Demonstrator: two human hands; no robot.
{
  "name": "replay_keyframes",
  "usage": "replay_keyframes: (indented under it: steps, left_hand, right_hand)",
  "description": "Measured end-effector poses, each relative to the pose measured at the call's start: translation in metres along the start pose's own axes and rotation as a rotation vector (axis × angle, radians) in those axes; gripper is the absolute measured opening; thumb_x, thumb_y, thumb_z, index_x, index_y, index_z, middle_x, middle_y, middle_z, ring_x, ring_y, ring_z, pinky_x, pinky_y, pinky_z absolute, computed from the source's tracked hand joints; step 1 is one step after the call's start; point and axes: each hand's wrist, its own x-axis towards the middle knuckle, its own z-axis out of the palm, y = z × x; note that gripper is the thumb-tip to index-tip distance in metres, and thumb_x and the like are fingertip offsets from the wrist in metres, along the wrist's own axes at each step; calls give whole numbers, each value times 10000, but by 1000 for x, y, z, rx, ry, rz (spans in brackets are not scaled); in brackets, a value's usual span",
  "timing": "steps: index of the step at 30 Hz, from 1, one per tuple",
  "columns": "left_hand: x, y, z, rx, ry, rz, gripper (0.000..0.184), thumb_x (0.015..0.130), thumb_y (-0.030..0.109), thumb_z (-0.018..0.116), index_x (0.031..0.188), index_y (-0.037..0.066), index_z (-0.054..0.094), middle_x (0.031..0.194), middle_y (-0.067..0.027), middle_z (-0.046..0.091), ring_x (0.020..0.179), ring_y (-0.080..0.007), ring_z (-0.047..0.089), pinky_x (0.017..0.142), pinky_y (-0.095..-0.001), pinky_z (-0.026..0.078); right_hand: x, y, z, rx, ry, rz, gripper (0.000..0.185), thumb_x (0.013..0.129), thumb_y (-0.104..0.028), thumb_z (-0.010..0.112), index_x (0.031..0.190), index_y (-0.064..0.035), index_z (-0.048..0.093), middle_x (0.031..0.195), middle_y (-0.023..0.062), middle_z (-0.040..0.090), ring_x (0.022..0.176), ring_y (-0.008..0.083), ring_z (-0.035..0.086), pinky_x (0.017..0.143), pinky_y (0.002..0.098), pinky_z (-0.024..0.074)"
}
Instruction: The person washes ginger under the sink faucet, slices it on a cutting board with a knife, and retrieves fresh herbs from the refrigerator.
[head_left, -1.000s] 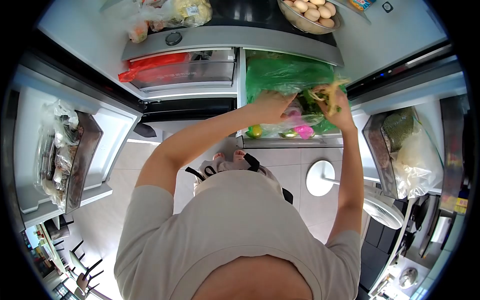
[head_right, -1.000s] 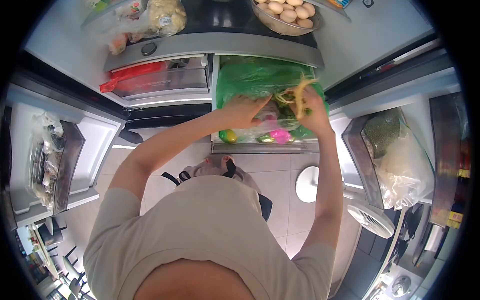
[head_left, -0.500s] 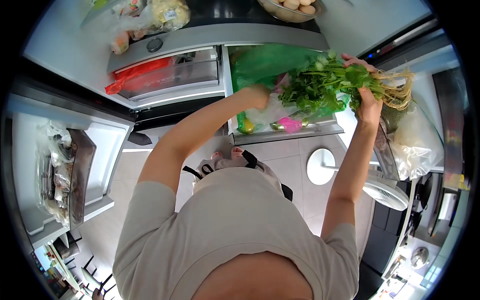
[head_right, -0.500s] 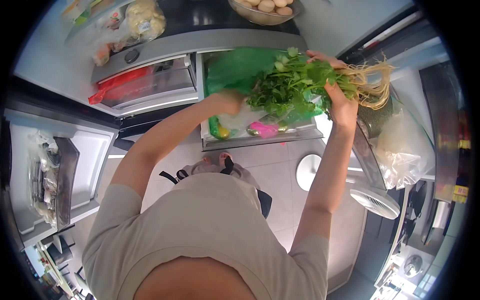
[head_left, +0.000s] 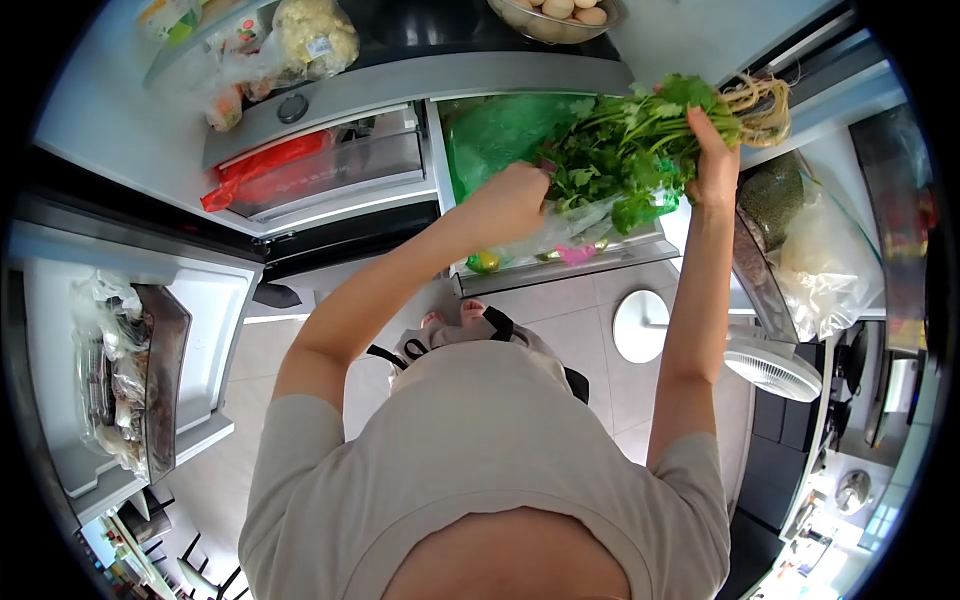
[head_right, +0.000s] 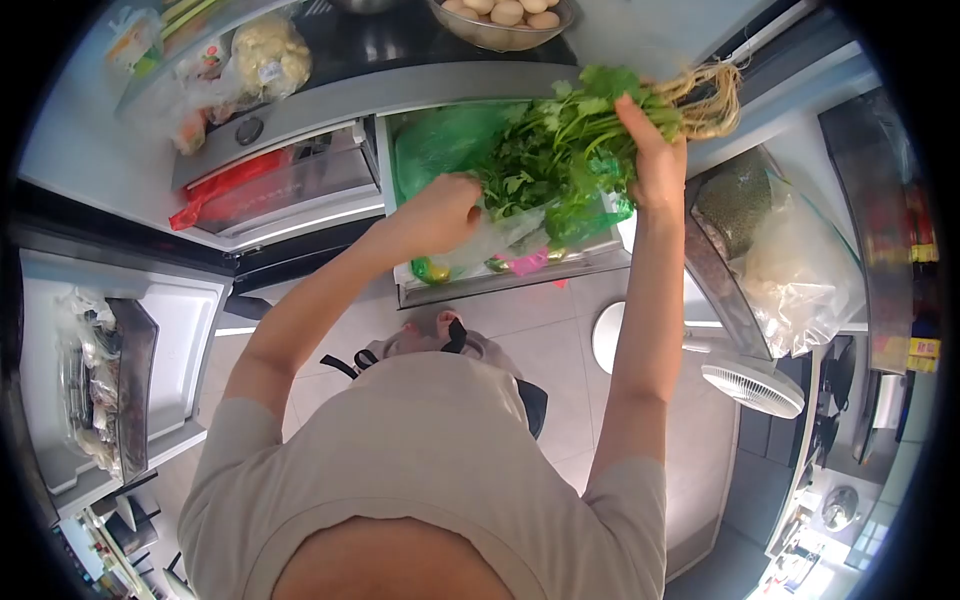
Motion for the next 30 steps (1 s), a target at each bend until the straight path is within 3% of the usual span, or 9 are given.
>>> replay_keyframes:
  steps: [4, 7, 10, 12, 19, 22, 25, 27, 30]
  left_hand:
    - [-18, 11, -32, 16, 631, 254, 645, 703, 160, 708, 1285, 51, 453, 1239, -214, 497, 1151, -378, 482, 906, -406, 441]
    - [4, -10, -3, 205, 552, 60, 742, 688, 300, 756, 1310, 57, 433, 1320, -200, 464, 1222, -347, 443, 952, -395, 412]
    - [26, -34, 30, -268, -227, 18, 838, 678, 402, 764, 1297, -29, 400, 1222, -243, 530, 1116, -372, 524, 915, -387, 436]
    - [32, -31, 51, -182, -368, 0, 788, 671, 344, 764, 1255, -65, 428, 1051, -253, 607, 978, -382, 593, 818, -391, 477]
    - [42, -26, 84, -128, -255, -185, 408, 771, 351, 610, 1037, 44, 636, 920, -173, 672, 864, -332, 649, 717, -410, 499]
    - [26, -31, 81, -323, -75, -184, 590, 697, 242, 698, 1207, -12, 545, 956, -236, 650, 921, -346, 634, 780, -405, 489]
    - [35, -37, 57, -222, -357, -299, 523, 755, 264, 641, 1224, 51, 547, 1122, -197, 615, 1017, -350, 599, 874, -407, 469]
    - [45, -41, 31, 121, -424, 34, 572, 818, 321, 609, 1295, 33, 479, 1124, -179, 621, 924, -347, 631, 870, -407, 474]
    - [35, -40, -3, -1227, -187, -324, 621, 879, 406, 555, 1309, -24, 431, 1150, -150, 604, 980, -275, 620, 909, -423, 466]
  right_hand:
    - [-8, 7, -13, 122, -506, -301, 211, 755, -161, 665, 902, -42, 572, 950, 150, 617, 981, 305, 564, 869, 432, 446]
    - [-18, 6, -19, 225, -665, -501, 173, 798, -198, 675, 831, -62, 574, 848, 134, 604, 877, 322, 539, 795, 444, 425]
    - [-26, -8, -21, 204, -658, -635, 218, 834, -257, 666, 802, -67, 564, 850, 133, 602, 872, 305, 531, 765, 431, 426]
    - [-29, -12, -26, 121, -586, -647, 222, 827, -250, 670, 807, -58, 561, 865, 133, 600, 891, 309, 534, 786, 428, 426]
    - [-22, -23, -22, -130, -255, -551, 323, 776, -189, 644, 1024, 17, 626, 1076, 167, 606, 1002, 278, 555, 920, 393, 409]
    - [-10, -34, -18, -156, -117, -578, 400, 769, -177, 648, 1065, 89, 601, 1111, 176, 601, 995, 246, 574, 924, 356, 421]
    - [-2, -44, -17, -282, -96, -650, 372, 802, -195, 638, 1068, 63, 608, 1117, 170, 600, 1027, 248, 562, 949, 365, 403]
    - [3, -42, -15, -352, -85, -710, 357, 820, -205, 630, 1072, 47, 611, 1121, 164, 600, 1043, 250, 555, 961, 365, 392]
    - [5, -34, -12, -386, -14, -695, 316, 825, -163, 629, 1073, 34, 619, 1113, 129, 612, 1038, 231, 553, 964, 353, 388]
